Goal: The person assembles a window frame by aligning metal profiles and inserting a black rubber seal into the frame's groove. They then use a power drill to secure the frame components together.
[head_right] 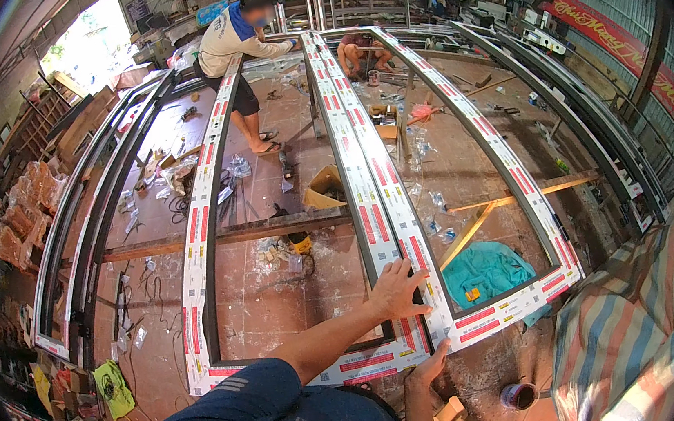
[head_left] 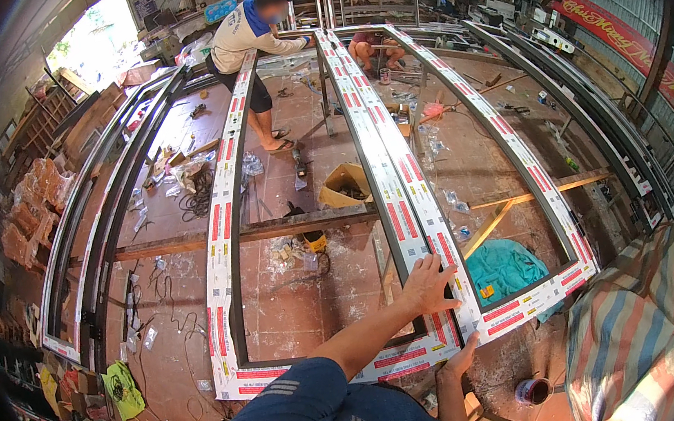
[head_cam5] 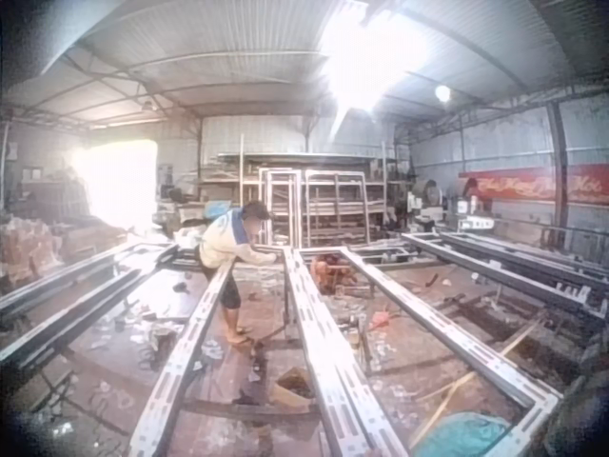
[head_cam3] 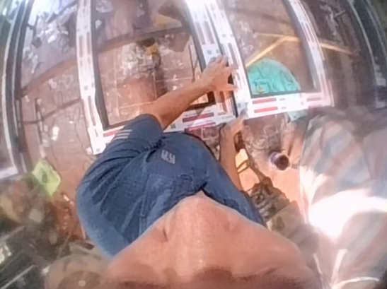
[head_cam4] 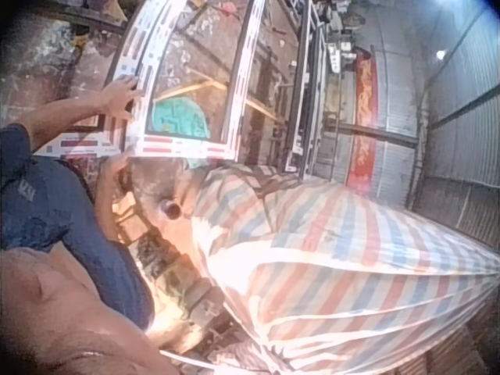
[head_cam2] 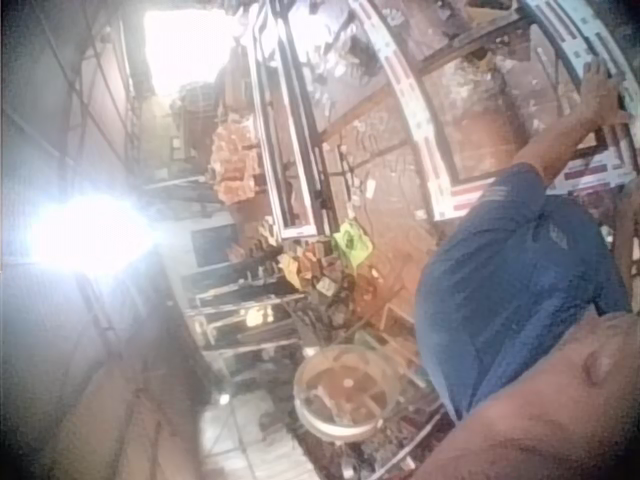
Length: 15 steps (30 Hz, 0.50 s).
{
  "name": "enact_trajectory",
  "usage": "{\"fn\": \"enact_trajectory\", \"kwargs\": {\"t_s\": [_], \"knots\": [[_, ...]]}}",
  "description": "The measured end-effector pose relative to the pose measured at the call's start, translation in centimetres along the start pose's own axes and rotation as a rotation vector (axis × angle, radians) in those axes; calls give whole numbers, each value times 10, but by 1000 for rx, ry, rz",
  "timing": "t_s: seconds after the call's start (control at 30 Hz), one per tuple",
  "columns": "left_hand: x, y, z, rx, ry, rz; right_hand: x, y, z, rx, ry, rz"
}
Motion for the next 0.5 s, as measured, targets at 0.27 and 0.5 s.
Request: {"fn": "enact_trajectory", "kwargs": {"t_s": [0.27,0.5], "knots": [[0,-1,1,11,29,65,-6,5,-3,-12,-12,30],[2,-4,3,47,36,61,-6,6,-2,8,11,14]]}}
Point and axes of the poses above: each hand's wrist, its own x-axis away from the middle knuckle, its own y-axis out of the back of the hand, z = x × y, the point moved 4 cm from there along -x, towards the middle knuckle, and after that the axes turned 5 degrees about -x, right-handed, at the moved point
